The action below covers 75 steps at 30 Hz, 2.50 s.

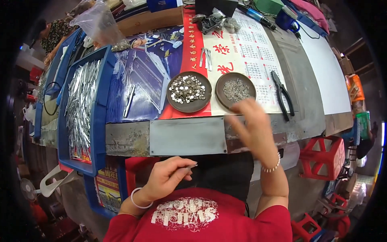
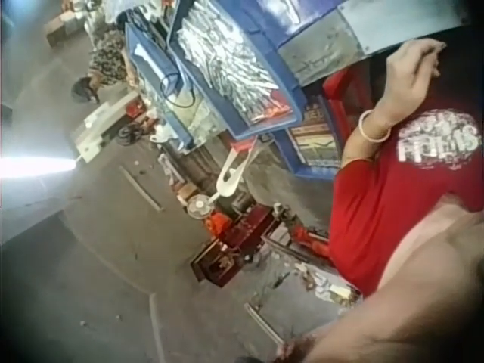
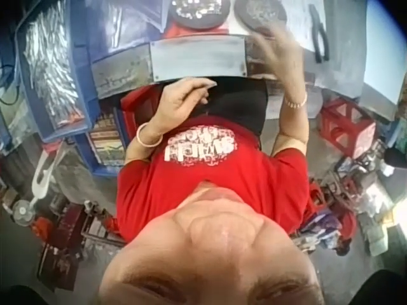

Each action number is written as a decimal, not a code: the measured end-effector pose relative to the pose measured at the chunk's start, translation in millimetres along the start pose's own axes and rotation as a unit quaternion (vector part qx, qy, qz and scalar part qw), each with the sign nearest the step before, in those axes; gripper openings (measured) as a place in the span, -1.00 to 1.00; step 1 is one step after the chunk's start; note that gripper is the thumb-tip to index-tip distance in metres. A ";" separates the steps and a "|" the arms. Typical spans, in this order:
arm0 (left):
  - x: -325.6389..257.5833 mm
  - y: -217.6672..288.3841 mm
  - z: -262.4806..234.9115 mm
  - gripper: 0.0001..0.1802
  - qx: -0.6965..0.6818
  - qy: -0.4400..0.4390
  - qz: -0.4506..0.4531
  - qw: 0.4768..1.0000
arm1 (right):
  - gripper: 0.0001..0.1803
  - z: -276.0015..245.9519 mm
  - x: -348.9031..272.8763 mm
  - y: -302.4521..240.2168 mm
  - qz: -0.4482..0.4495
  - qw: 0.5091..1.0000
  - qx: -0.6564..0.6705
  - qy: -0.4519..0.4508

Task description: Assembling small metal components by inserting pins into round parts at a workbench.

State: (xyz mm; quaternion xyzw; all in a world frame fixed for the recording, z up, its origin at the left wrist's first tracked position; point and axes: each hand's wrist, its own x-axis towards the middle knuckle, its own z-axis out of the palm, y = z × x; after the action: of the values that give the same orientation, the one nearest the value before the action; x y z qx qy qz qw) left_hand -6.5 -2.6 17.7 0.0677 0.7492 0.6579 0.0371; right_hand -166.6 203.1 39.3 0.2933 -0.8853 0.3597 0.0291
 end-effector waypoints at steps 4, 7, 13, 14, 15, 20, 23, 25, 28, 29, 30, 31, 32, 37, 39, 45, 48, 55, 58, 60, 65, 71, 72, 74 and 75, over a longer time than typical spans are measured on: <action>-6.5 -11.8 -0.8 -0.76 -0.319 -0.009 -0.183 0.930 | -0.82 2.4 20.4 40.3 -0.006 0.984 -0.178 0.023; -7.8 -19.7 -1.4 -0.75 -0.399 -0.006 -0.206 0.894 | -0.84 3.9 30.8 49.0 0.022 0.976 -0.213 -0.036; -6.5 -25.3 -3.0 -0.79 -0.477 -0.005 -0.224 0.850 | -0.91 -1.0 41.6 50.0 -0.003 0.994 -0.106 0.020; -4.6 -24.4 -3.4 -0.79 -0.495 -0.003 -0.227 0.839 | -0.90 -1.9 43.2 49.6 0.006 0.997 -0.067 0.033; -3.2 -23.7 -3.3 -0.78 -0.512 -0.001 -0.230 0.828 | -0.88 -3.4 43.6 53.3 0.006 0.998 -0.061 0.029; -0.5 -22.3 -0.9 -0.78 -0.558 -0.008 -0.235 0.796 | -0.88 -3.1 43.5 63.9 0.138 0.975 0.174 0.006; 2.5 -17.9 0.8 -0.80 -0.579 -0.007 -0.248 0.776 | -0.88 -6.2 45.2 66.3 0.198 0.931 0.306 0.014; 4.1 -17.8 1.4 -0.80 -0.586 0.001 -0.262 0.767 | -0.88 -7.7 46.1 64.3 0.232 0.902 0.364 0.018; 5.6 -21.7 2.8 -0.79 -0.643 -0.018 -0.268 0.717 | -0.89 -5.8 37.7 48.6 0.206 0.905 0.373 0.013; 7.1 -21.4 3.4 -0.79 -0.652 -0.015 -0.276 0.706 | -0.90 -3.7 30.7 38.1 0.185 0.908 0.375 -0.002; 5.5 -24.9 3.9 -0.79 -0.670 -0.014 -0.274 0.690 | -0.88 -0.5 24.6 25.4 0.165 0.921 0.350 -0.036; 6.3 -25.6 4.5 -0.79 -0.670 -0.008 -0.276 0.689 | -0.87 3.3 18.3 12.8 0.154 0.928 0.336 -0.049; 7.1 -26.2 5.0 -0.79 -0.680 -0.005 -0.276 0.679 | -0.86 7.5 12.6 -1.1 0.142 0.934 0.321 -0.062; 6.7 -27.1 6.9 -0.81 -0.708 -0.009 -0.261 0.656 | -0.78 30.0 -12.9 -41.9 0.019 0.932 0.324 -0.162; 6.1 -25.9 7.2 -0.81 -0.703 -0.011 -0.258 0.663 | -0.84 40.5 -22.7 -48.6 0.045 0.921 0.353 -0.156; 2.6 -23.9 5.3 -0.83 -0.694 -0.006 -0.253 0.674 | -0.82 53.5 -32.9 -56.6 -0.002 0.945 0.306 -0.113; 2.7 -21.9 4.8 -0.83 -0.691 -0.003 -0.253 0.677 | -0.80 56.6 -33.6 -56.6 -0.023 0.951 0.293 -0.093; 2.5 -26.1 6.8 -0.83 -0.657 0.017 -0.221 0.721 | -0.76 54.0 -34.3 -64.1 -0.042 0.972 0.209 -0.093; 3.0 -27.2 7.5 -0.84 -0.650 0.018 -0.219 0.727 | -0.74 52.2 -33.0 -67.6 -0.026 0.970 0.221 -0.095; 4.1 -24.9 8.3 -0.84 -0.628 0.029 -0.216 0.747 | -0.74 52.4 -33.1 -68.1 -0.040 0.977 0.188 -0.093; 0.5 -27.4 12.6 -0.85 -0.484 0.073 -0.172 0.855 | -0.73 48.8 -32.0 -75.1 -0.089 0.984 0.124 -0.094; -1.0 -18.5 9.1 -0.86 -0.593 0.023 -0.157 0.790 | -0.73 58.5 -34.5 -61.0 0.146 0.831 0.523 -0.119; -1.3 -18.6 9.4 -0.86 -0.593 0.023 -0.159 0.789 | -0.73 59.2 -35.8 -58.3 0.145 0.830 0.524 -0.122; -2.9 -18.9 11.8 -0.86 -0.595 0.027 -0.160 0.787 | -0.85 59.5 -39.0 -50.7 0.023 0.897 0.419 -0.140; -3.2 -19.1 14.4 -0.86 -0.597 0.035 -0.158 0.786 | -0.91 60.3 -41.5 -55.7 0.063 0.887 0.441 -0.122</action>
State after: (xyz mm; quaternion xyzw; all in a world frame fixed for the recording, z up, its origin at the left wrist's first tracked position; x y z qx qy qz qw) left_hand -2.2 8.6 -3.2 -0.1101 0.2080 0.9606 0.1477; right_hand -92.6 152.6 18.4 0.2610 -0.6484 0.6756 -0.2346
